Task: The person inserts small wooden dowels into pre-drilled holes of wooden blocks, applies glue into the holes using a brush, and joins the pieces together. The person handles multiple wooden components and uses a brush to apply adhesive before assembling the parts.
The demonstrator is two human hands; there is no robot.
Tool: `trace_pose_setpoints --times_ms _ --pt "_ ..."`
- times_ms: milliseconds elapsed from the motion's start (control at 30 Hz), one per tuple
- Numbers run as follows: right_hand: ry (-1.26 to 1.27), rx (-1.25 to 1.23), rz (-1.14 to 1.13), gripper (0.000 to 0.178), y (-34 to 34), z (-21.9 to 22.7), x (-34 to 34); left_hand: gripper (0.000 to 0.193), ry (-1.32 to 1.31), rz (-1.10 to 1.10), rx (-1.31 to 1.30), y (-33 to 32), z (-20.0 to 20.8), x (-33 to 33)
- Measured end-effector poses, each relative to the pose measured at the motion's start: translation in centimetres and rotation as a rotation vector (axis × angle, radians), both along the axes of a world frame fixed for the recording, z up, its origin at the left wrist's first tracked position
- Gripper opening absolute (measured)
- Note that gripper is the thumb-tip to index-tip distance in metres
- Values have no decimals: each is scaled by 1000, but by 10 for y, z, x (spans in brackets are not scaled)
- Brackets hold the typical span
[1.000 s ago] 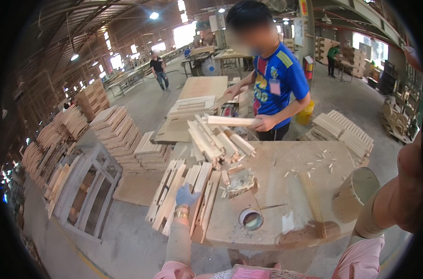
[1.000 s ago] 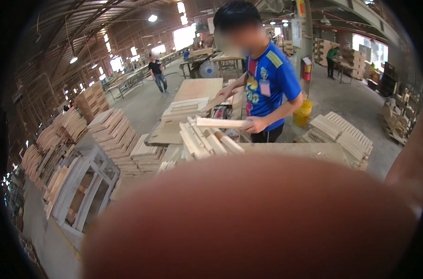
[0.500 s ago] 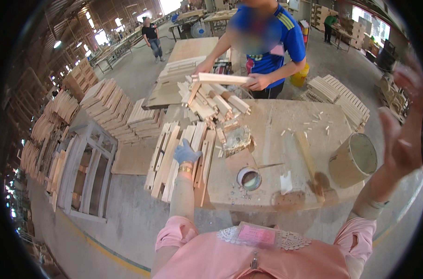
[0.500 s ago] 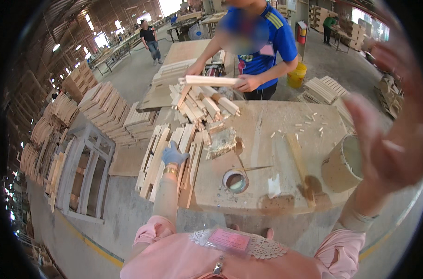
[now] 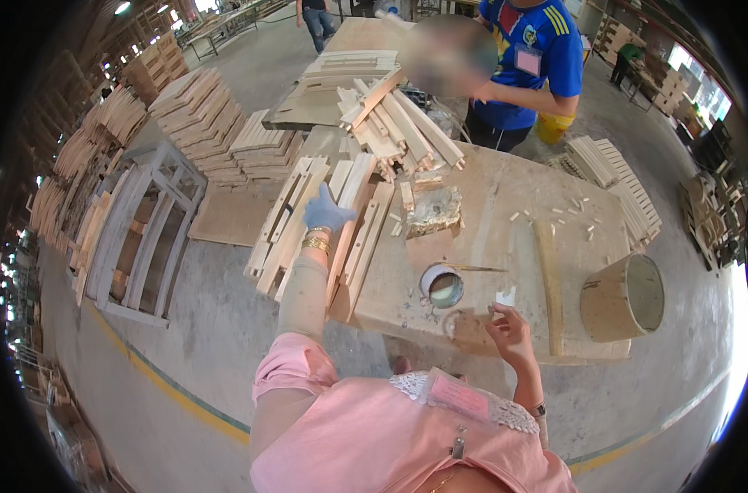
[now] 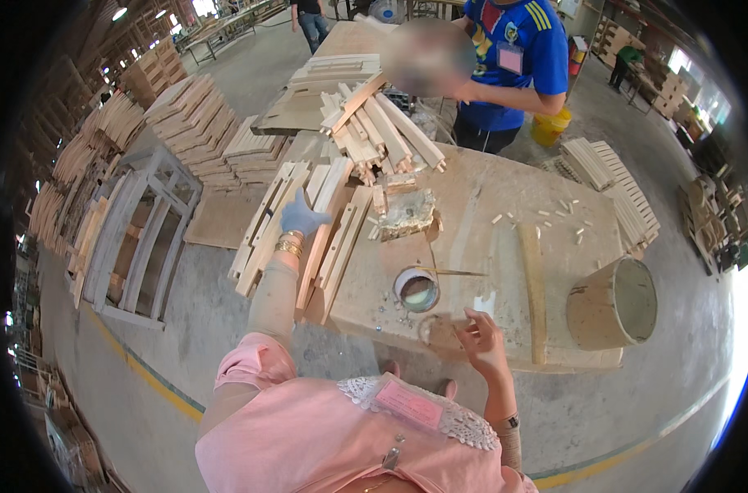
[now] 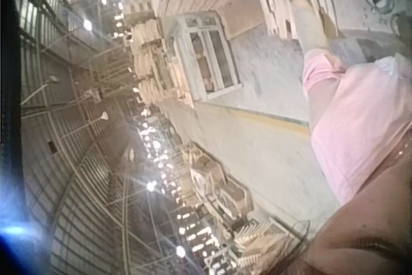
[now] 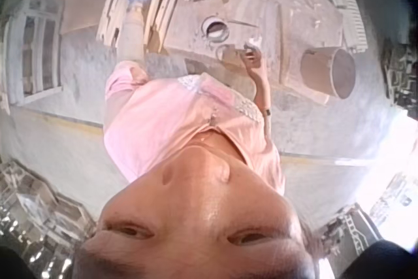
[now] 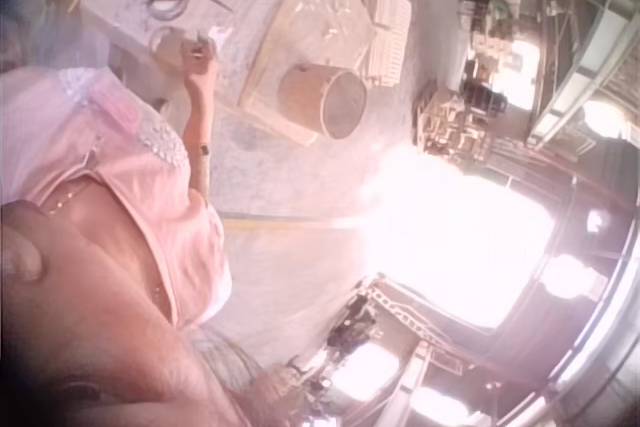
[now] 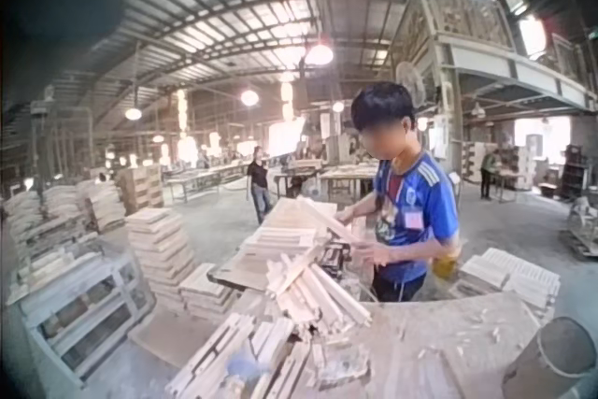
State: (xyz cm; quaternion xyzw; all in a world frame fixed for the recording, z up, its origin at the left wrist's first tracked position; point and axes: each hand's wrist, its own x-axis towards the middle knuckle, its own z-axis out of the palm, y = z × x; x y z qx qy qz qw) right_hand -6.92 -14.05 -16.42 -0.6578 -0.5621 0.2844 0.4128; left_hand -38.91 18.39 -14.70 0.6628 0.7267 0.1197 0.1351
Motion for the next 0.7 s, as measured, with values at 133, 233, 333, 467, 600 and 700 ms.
trace_pose_setpoints --times_ms 133,233,333,467,600,700 --pt "-25 -18 67 35 11 3 -2 109 -91 -20 185 -7 10 -6" --pt "38 -36 176 36 38 21 -8 109 -225 -70 354 -20 25 -16" --pt "247 -116 294 41 82 70 -41 109 -330 -114 478 -40 44 -22" --pt "293 39 440 61 158 100 -91 108 -503 -241 607 -67 73 -19" --pt "494 63 502 77 204 117 -156 105 -777 -367 646 -77 81 -40" --pt "480 138 577 76 219 129 -190 100 -995 -438 547 -83 83 -46"
